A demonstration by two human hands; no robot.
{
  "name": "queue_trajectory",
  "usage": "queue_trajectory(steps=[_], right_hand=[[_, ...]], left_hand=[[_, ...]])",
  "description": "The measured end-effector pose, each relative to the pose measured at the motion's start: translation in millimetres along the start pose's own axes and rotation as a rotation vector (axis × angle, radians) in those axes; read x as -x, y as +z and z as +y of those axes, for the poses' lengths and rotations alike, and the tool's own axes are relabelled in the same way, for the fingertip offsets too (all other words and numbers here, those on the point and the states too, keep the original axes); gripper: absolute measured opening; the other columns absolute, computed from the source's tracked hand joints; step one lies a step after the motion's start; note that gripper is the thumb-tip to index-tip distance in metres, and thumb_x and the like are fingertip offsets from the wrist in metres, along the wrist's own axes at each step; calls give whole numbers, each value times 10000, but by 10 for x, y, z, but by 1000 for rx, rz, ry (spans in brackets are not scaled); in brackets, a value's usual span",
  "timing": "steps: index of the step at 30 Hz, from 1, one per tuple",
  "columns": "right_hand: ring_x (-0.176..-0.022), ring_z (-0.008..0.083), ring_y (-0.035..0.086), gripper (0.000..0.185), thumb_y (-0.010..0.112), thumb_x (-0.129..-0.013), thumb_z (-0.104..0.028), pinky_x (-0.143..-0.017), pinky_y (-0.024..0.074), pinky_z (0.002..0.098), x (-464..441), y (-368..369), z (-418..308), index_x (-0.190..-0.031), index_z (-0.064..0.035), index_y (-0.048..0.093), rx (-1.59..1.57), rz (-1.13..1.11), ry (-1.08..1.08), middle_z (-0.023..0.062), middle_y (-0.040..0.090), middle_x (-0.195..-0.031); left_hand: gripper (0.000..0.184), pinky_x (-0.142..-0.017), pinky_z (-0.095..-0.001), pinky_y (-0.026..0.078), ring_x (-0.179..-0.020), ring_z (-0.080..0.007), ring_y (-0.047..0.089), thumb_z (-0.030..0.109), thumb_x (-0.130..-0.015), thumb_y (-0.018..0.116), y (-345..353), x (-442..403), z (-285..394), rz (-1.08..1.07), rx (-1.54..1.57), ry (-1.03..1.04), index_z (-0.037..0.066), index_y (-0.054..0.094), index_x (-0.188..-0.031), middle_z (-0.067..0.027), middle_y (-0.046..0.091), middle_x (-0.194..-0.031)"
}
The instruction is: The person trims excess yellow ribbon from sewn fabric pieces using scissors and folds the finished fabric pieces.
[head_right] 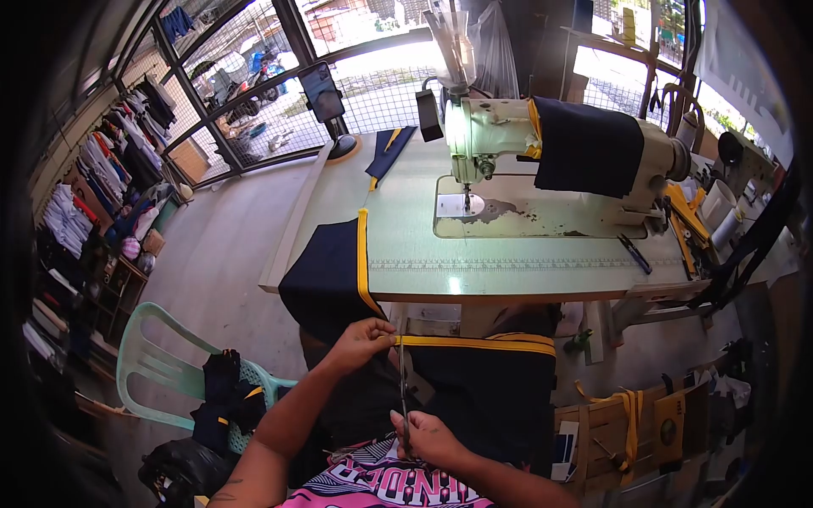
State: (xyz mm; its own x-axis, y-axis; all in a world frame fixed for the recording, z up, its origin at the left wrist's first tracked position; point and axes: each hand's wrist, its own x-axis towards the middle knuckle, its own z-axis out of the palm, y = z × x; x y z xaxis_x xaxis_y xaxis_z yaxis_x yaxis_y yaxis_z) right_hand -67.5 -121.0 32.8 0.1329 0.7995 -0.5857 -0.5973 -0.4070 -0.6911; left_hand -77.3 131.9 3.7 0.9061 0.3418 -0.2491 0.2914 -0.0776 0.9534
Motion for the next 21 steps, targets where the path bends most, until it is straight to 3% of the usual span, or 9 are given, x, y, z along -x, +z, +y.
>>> queue_trajectory(steps=[5,7,14,19,21], right_hand=[[-621,108,595,333,552,-1011,-372,-578,444,214,13,-25,96,-862,-74,534,52,36,-51,47,608,-735],[-633,111,601,302,579,-999,-331,-592,457,222,76,-49,191,-867,-62,539,18,125,-190,51,618,-737],[-661,118,604,208,664,-944,-196,-626,485,239,105,-8,-112,-869,-23,575,-39,396,-600,67,650,-754],[-661,123,595,170,709,-898,-135,-644,491,241,-38,50,-293,-857,-10,601,88,323,-517,71,665,-778],[-663,121,597,158,714,-892,-125,-648,491,237,-96,108,-327,-861,-13,606,99,332,-549,73,668,-781]], left_hand=[[226,-649,-181,446,-711,-76,555,84,-896,684,-1,48,38,-2,0,81,-38,635,-1080,-53,655,-873],[209,-672,-185,467,-727,-85,587,70,-894,691,-8,233,182,16,-9,146,-30,638,-1069,-60,674,-892],[146,-639,-259,473,-676,-167,585,46,-853,725,168,1140,703,-287,-458,623,50,697,-997,-54,692,-872],[112,-622,-293,473,-661,-204,590,60,-880,695,425,1315,552,-333,-443,873,59,682,-991,-58,670,-831],[86,-635,-299,482,-673,-215,604,80,-885,692,506,1333,498,-343,-470,873,65,689,-969,-52,682,-843]])
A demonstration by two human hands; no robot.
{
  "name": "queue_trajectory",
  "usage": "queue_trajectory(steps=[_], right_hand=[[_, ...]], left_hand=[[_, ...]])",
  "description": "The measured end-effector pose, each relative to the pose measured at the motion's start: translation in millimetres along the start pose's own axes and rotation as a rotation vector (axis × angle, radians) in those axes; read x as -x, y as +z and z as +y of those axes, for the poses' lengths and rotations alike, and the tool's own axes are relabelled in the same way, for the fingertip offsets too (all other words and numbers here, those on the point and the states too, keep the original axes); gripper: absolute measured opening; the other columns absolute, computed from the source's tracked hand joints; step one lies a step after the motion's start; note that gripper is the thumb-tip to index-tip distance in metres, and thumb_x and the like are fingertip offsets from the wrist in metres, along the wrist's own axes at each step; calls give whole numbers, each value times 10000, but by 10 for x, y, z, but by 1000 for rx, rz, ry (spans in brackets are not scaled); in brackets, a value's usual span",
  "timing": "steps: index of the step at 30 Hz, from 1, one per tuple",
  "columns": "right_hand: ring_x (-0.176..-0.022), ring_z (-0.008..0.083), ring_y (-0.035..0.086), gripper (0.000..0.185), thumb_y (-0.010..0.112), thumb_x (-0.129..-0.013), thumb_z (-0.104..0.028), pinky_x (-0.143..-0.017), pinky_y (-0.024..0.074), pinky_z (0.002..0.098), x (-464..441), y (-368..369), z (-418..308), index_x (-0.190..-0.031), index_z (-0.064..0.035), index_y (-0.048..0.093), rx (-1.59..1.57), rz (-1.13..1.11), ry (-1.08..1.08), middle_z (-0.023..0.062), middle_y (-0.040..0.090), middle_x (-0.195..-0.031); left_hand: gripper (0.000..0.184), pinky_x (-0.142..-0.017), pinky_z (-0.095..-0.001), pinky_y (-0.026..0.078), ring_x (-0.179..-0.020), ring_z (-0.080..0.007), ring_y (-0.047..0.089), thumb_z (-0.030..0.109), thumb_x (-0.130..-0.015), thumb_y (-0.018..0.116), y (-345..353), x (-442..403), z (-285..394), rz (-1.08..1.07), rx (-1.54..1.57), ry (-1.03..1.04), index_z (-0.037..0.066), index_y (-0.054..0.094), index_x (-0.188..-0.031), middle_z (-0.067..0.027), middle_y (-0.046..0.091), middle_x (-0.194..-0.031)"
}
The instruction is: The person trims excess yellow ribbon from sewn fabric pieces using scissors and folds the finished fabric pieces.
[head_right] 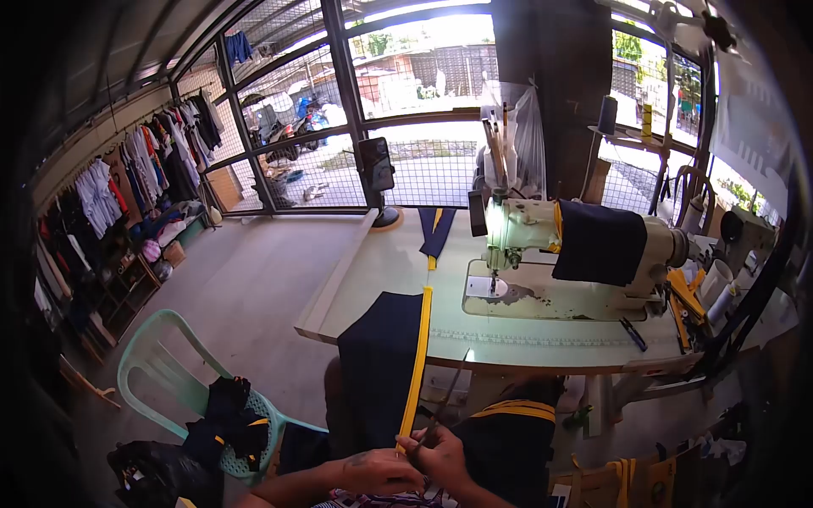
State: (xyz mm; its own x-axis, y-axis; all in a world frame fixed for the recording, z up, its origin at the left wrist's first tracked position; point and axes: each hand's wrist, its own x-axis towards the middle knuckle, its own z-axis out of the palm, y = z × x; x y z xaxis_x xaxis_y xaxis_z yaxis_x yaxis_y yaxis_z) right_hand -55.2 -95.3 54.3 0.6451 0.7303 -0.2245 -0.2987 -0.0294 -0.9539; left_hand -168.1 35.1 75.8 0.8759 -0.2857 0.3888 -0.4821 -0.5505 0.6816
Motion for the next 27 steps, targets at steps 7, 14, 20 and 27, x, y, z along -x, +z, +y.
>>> queue_trajectory(steps=[7,14,20,27], right_hand=[[-656,118,606,136,751,-810,-27,-653,491,222,188,-69,171,-849,-26,621,164,46,-81,77,674,-780],[-633,110,535,236,764,-769,4,-623,447,217,692,-178,-289,-813,-86,551,-103,-181,248,25,605,-753],[-557,86,486,223,788,-771,-33,-542,399,203,1248,-1122,-925,-789,-82,571,-45,-204,315,7,584,-675],[-584,129,544,203,820,-670,21,-630,466,263,1778,-2033,-1277,-730,-19,630,191,181,92,101,675,-808]], left_hand=[[83,-641,-305,483,-682,-226,607,93,-891,682,-192,-125,108,-53,73,21,66,681,-970,-60,676,-849],[353,-660,-395,480,-704,-303,627,323,-1023,472,-774,-1366,-758,-182,-165,-217,35,656,-937,-116,685,-818],[499,-684,-418,488,-682,-355,620,410,-1004,466,-1131,-1563,-1292,-362,-567,-318,9,666,-785,-156,678,-751],[367,-492,-369,419,-465,-274,504,291,-965,604,-1405,-266,-434,-368,-400,-352,31,609,-706,-88,590,-610]])
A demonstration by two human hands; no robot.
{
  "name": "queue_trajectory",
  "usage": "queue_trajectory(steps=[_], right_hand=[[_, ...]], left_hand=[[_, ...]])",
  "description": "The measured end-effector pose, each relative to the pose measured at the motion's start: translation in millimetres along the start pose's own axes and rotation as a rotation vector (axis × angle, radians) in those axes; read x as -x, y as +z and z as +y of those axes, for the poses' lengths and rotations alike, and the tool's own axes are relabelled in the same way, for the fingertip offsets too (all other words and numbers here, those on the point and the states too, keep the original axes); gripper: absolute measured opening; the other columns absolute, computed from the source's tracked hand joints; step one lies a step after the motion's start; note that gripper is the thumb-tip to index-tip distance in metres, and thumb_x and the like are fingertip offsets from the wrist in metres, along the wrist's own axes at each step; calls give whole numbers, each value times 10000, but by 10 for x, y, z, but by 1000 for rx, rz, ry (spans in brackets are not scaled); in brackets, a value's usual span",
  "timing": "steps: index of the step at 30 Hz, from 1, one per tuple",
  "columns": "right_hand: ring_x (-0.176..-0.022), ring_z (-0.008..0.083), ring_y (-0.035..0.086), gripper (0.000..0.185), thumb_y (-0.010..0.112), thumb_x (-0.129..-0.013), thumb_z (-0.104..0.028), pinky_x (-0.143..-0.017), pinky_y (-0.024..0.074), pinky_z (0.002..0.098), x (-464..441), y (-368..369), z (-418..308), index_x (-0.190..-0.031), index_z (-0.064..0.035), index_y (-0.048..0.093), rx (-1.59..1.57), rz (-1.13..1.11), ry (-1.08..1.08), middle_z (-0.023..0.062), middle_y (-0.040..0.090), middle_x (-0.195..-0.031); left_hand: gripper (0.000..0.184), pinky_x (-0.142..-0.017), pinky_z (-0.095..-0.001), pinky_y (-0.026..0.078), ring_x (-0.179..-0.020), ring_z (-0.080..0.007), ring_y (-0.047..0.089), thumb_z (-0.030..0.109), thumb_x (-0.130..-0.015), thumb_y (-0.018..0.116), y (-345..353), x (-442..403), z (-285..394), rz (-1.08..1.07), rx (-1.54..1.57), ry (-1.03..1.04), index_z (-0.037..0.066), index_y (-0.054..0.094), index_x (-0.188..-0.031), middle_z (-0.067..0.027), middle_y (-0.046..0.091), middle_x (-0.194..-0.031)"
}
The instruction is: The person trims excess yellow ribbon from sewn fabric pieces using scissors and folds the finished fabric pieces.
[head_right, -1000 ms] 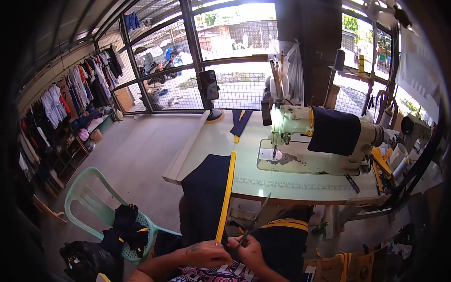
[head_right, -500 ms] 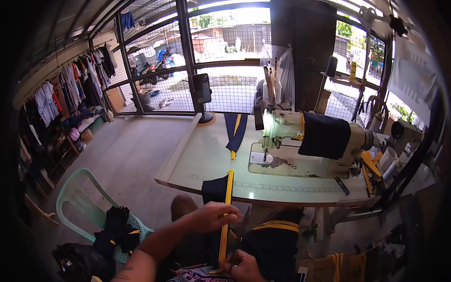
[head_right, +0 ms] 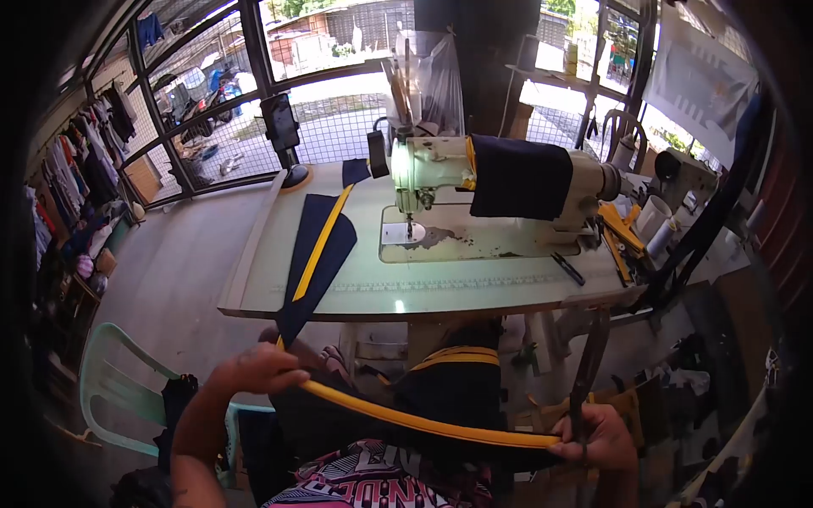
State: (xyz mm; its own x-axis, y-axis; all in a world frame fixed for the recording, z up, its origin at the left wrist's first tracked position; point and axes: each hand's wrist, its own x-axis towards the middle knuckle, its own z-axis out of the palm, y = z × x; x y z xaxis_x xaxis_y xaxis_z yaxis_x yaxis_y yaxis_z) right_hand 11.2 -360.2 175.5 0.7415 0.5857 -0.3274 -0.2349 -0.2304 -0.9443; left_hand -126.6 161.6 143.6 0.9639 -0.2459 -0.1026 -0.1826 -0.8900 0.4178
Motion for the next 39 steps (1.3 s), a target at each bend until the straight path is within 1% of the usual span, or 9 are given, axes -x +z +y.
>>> queue_trajectory(steps=[4,8,13,16,20,31,34,36,39], right_hand=[[-588,133,542,209,817,-670,21,-627,463,258,-1,-204,132,-729,-18,621,8,53,-49,100,673,-810],[-613,130,540,215,809,-683,18,-626,461,256,-169,-405,163,-746,-23,608,90,58,-68,75,660,-792],[-639,127,529,212,794,-727,-14,-622,459,258,-789,-510,400,-765,-33,586,344,48,-178,36,631,-767],[-649,135,532,183,784,-742,-52,-635,460,279,-1360,-565,1012,-808,-8,619,335,87,-221,61,642,-784],[-649,144,519,173,765,-768,-58,-638,454,272,-1793,-555,1389,-836,-13,613,473,165,-209,52,603,-750],[-648,166,530,162,742,-787,-53,-643,455,309,-2039,-667,1660,-887,-16,620,551,356,-331,71,607,-750],[-646,192,549,155,711,-830,-81,-634,454,338,-1930,-441,1610,-926,-10,613,693,485,-460,93,616,-749],[-643,213,570,137,662,-886,-107,-620,456,366,-1605,-76,1277,-923,3,590,765,600,-460,112,617,-740],[-623,191,601,138,605,-946,-138,-581,461,317,-1192,478,1003,-878,-27,561,554,271,-192,87,613,-720]], left_hand=[[279,-454,-310,402,-440,-228,495,256,-953,645,32,674,530,-232,216,33,60,638,-754,-61,599,-611],[171,-472,-289,416,-475,-188,529,196,-906,711,-144,700,706,-65,453,-19,25,709,-904,-39,654,-677],[191,-535,-272,424,-525,-170,527,171,-916,683,327,15,153,81,368,-212,-17,711,-934,-75,668,-720],[211,-549,-280,428,-567,-162,526,186,-938,644,794,-419,-338,108,246,-160,-13,713,-956,-85,671,-753],[245,-558,-289,435,-594,-161,537,212,-945,627,1295,-804,-814,75,429,-267,-19,705,-970,-93,671,-777],[262,-576,-270,443,-629,-145,550,227,-952,624,1376,-990,-847,140,533,-337,-9,686,-1048,-84,661,-780],[282,-623,-276,470,-685,-156,572,220,-951,622,1202,-948,-735,17,561,-501,-13,659,-1105,-97,663,-833],[283,-701,-299,499,-745,-187,605,205,-947,625,1327,-855,-962,-9,401,-288,-14,643,-1124,-106,676,-902],[254,-688,-314,499,-725,-201,604,191,-939,627,1240,-630,-879,-6,455,-295,-4,632,-1102,-107,672,-887]])
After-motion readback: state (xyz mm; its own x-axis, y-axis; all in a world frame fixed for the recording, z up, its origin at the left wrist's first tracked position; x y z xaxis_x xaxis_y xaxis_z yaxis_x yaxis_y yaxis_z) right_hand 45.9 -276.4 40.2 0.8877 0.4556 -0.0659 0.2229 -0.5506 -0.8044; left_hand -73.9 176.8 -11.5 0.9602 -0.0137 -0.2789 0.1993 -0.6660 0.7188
